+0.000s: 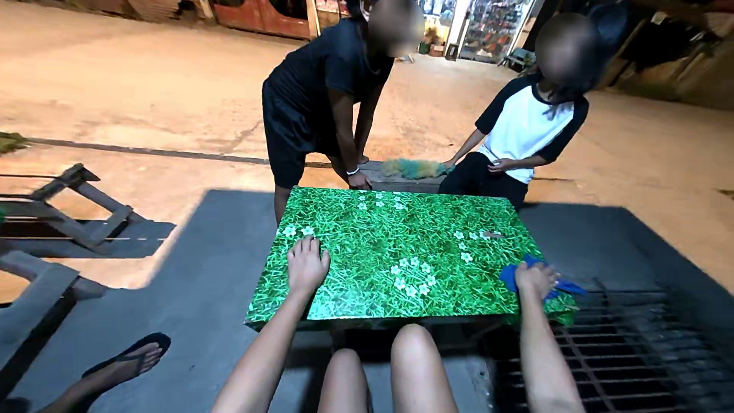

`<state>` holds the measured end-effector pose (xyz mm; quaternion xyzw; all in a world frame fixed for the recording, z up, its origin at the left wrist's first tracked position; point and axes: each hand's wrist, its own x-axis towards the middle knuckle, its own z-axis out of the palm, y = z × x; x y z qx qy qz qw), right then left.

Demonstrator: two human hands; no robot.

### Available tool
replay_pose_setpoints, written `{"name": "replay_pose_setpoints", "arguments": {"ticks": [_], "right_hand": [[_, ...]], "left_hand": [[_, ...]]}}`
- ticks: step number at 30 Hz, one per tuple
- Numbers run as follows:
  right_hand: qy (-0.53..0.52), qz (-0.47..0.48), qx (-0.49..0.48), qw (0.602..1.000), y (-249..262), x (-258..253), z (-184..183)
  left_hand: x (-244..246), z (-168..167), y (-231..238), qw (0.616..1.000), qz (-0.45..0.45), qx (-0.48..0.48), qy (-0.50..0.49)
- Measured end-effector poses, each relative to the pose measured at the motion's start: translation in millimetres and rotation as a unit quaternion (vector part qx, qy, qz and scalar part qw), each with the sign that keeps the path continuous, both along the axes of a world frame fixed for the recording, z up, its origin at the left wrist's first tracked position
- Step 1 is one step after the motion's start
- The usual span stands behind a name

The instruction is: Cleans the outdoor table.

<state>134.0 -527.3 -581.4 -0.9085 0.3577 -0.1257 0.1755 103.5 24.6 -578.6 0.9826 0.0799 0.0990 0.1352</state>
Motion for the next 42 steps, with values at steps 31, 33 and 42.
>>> {"name": "replay_pose_setpoints", "arguments": {"ticks": [31,33,42], "right_hand": [[-0.016,0.328,-0.038,0.944,74.0,34.2,-3.2],[-0.006,0.269,-0.042,0.962,19.6,28.1,-5.8],[0.037,0.051,-0.020,0.998,-71.5,-15.2,-5.1]], "left_hand": [[-3.2,-1.4,1.0,0.999,0.004,-0.026,-0.018],[-3.7,-1.4,0.8,0.999,0.002,-0.023,-0.023],[-4.7,-0.4,-0.9,1.000,0.002,-0.022,-0.017]]}}
